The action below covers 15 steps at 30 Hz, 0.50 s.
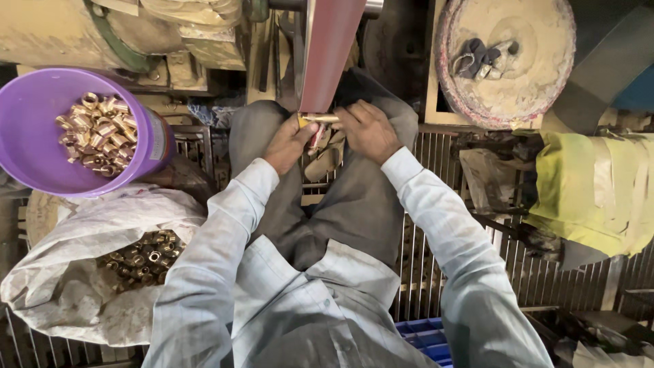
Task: The person sits on the floor and repeatedly picks up small brass-colored metal parts from a white sack. They press each part against a rotating belt sander to polish it, then drop the finished part into a purple bucket. The process is repeated continuously.
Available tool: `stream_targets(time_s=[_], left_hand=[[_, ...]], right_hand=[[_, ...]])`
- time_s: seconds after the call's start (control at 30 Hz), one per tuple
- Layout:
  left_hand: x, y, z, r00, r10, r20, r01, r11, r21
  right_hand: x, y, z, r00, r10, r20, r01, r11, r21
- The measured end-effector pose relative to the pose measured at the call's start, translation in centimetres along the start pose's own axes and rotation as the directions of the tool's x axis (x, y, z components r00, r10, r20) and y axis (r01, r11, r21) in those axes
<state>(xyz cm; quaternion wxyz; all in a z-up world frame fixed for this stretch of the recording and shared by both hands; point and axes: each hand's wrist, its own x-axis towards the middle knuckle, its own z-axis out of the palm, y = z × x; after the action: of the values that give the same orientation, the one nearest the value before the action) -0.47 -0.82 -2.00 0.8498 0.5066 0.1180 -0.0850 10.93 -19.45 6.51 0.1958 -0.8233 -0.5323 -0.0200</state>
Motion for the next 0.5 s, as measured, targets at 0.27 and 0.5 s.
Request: stream_targets(time_s=[0.27, 0.5], left_hand=[[0.0, 0.8, 0.5, 0.999, -0.049, -0.006, 0.048, 0.996, -0.071], [0.0, 0.9, 0.6, 0.995, -0.102, -0.023, 0.100, 0.991, -0.086]], right_hand=[[0.2, 1.3, 0.2, 0.988, 0.134, 0.075, -0.150, 0.940, 0.306], [1.0, 4.4, 2.1, 0.805, 0.326, 0.496, -0.537, 0.757, 0.373]])
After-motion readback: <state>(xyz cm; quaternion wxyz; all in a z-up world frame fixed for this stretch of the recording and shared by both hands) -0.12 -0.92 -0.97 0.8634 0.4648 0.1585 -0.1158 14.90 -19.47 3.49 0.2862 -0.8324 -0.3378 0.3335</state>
